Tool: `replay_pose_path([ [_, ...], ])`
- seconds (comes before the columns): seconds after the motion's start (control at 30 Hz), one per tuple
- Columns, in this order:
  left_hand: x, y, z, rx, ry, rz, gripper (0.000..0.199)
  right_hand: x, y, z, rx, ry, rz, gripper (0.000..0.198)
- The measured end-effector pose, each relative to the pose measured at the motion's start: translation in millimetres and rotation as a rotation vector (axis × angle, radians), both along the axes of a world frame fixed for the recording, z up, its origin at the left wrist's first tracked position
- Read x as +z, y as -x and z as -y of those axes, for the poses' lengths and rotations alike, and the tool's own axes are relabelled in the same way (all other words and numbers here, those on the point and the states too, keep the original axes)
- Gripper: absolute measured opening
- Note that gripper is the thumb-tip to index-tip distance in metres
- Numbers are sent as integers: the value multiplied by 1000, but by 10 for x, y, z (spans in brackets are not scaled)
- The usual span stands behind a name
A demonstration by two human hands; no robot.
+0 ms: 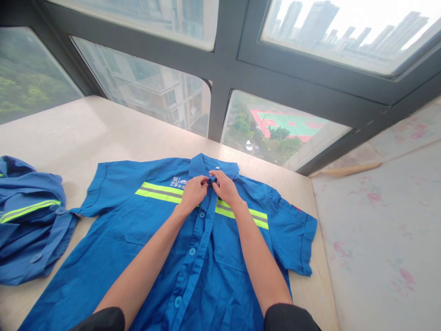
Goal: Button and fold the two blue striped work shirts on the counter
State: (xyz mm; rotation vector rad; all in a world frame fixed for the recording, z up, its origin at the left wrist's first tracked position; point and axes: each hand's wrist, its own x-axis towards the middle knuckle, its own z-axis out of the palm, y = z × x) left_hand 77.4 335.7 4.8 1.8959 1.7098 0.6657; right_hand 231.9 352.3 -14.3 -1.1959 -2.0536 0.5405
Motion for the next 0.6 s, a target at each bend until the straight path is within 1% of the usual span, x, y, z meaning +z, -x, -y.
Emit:
replay_pose_path([
  [0.17, 38, -29, 39, 3, 6, -61, 30, -5, -6, -2, 21, 16, -9, 46],
  [0.27, 44, -32, 47, 7, 17, -83, 31, 3, -5, -10, 30, 30, 16, 49],
  [0.43, 16, -7, 22, 12, 40, -52, 29, 10, 0, -17, 14, 57, 51, 52],
  [0.6, -4, 2, 11, 18, 38, -21, 28, 7, -4, -16, 21, 87, 37, 46],
])
